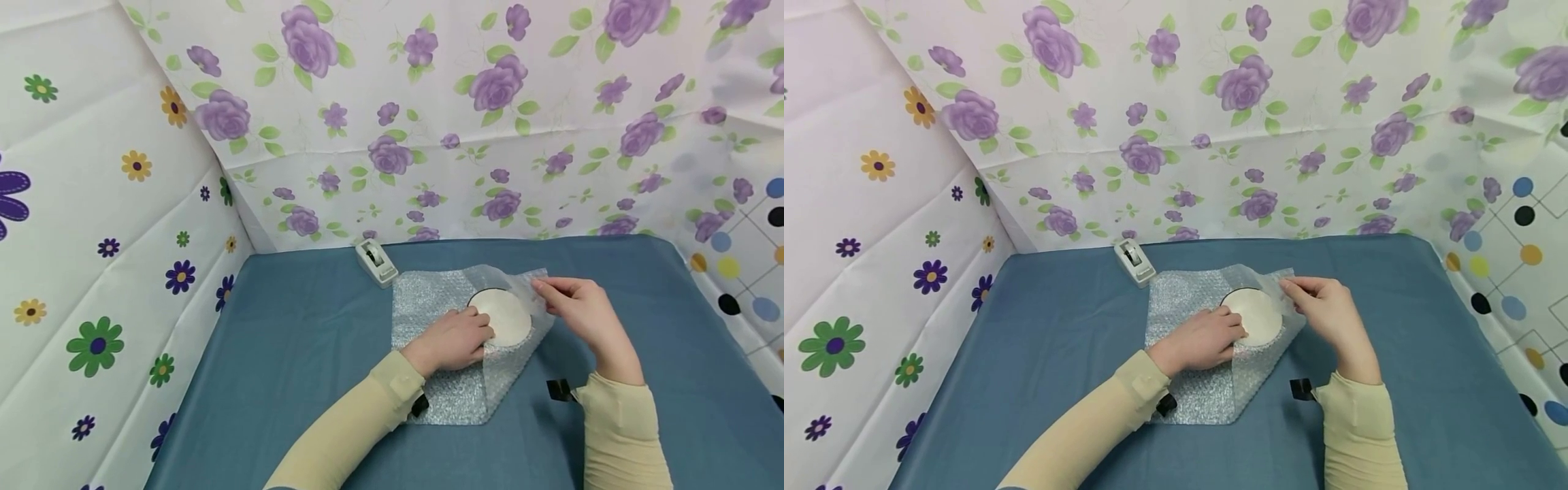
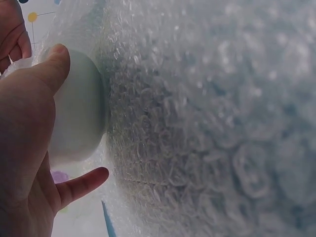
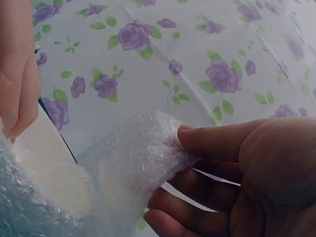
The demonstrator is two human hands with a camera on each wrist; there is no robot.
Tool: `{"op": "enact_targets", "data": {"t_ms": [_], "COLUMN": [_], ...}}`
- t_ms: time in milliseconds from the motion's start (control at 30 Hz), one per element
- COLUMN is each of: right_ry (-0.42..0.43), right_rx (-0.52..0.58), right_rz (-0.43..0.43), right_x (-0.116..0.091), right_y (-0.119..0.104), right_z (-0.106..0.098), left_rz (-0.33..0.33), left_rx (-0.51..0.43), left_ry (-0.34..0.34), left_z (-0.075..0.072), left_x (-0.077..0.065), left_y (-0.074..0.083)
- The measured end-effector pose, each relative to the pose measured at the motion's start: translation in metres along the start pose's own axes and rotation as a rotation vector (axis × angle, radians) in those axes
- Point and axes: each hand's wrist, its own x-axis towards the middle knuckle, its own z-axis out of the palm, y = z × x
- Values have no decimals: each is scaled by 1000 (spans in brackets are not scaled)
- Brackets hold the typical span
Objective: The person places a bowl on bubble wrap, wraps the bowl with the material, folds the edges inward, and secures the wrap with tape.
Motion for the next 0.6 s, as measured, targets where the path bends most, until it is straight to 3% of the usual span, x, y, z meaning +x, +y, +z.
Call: {"op": "enact_targets", "data": {"t_ms": [600], "right_ry": [-20], "right_rx": [-48], "right_rz": [-29], "right_x": [2], "right_y": [1], "right_z": [3], "left_rz": [15], "left_rx": [-58], "left_ry": [62], "left_z": [0], "left_x": [-4], "left_y": [-5]}}
